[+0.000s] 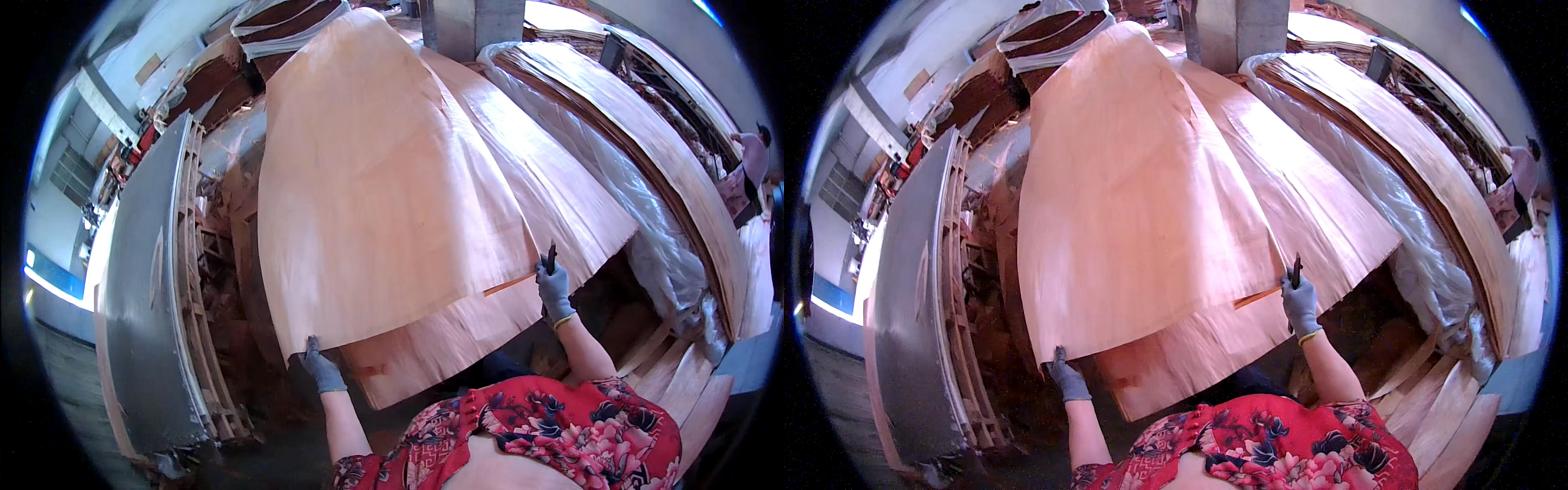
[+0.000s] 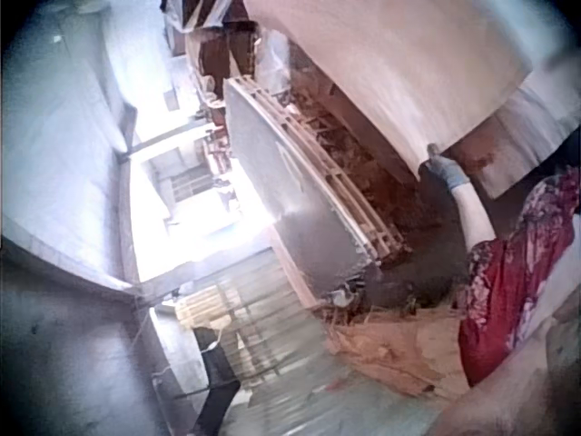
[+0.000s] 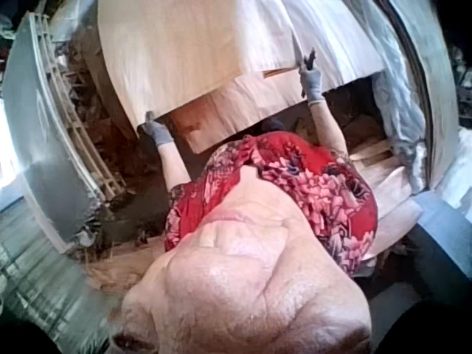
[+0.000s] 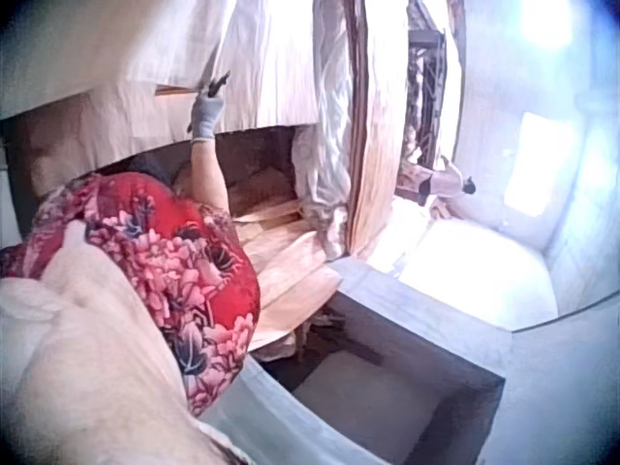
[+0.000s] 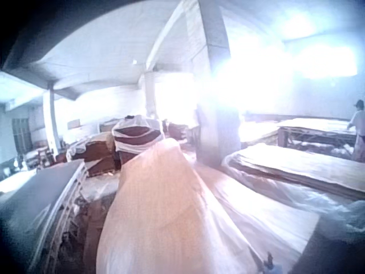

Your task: The person uses a utility knife and a metal ruler to cut a large sheet of wood veneer on a workbench. They measure and mark the veneer, then cut along the lines to separate a section. Finally, they lift the cut piece and place it on a stack of other veneer sheets.

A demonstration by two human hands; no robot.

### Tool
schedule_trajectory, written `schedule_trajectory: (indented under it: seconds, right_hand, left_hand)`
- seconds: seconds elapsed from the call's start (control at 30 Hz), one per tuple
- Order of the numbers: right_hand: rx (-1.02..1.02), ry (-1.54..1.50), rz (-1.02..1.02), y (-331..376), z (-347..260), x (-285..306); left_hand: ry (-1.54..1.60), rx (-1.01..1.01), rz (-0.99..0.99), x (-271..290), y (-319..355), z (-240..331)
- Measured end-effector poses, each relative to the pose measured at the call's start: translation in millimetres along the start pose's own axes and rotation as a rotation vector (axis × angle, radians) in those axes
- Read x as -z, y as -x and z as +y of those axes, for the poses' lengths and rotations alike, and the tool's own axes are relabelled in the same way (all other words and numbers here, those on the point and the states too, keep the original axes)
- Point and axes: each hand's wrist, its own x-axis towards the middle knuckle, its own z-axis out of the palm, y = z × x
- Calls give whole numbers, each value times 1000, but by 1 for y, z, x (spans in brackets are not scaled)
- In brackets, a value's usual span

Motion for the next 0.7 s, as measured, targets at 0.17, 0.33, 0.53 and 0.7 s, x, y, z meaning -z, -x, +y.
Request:
schedule_trajectory:
  seconds: [0.17, 0.33, 0.53, 0.7]
  right_hand:
    - [118, 425, 94, -45, 34, 32]
    - [101, 478, 51, -92, 64, 71]
    - [167, 563, 0, -175, 102, 136]
    - [231, 630, 4, -247, 118, 175]
  left_hand:
    - [-156, -24, 55, -24, 29, -35]
    - [-134, -57, -29, -69, 68, -72]
    - [-59, 217, 201, -80, 117, -114]
    - [369, 341, 237, -75, 135, -150]
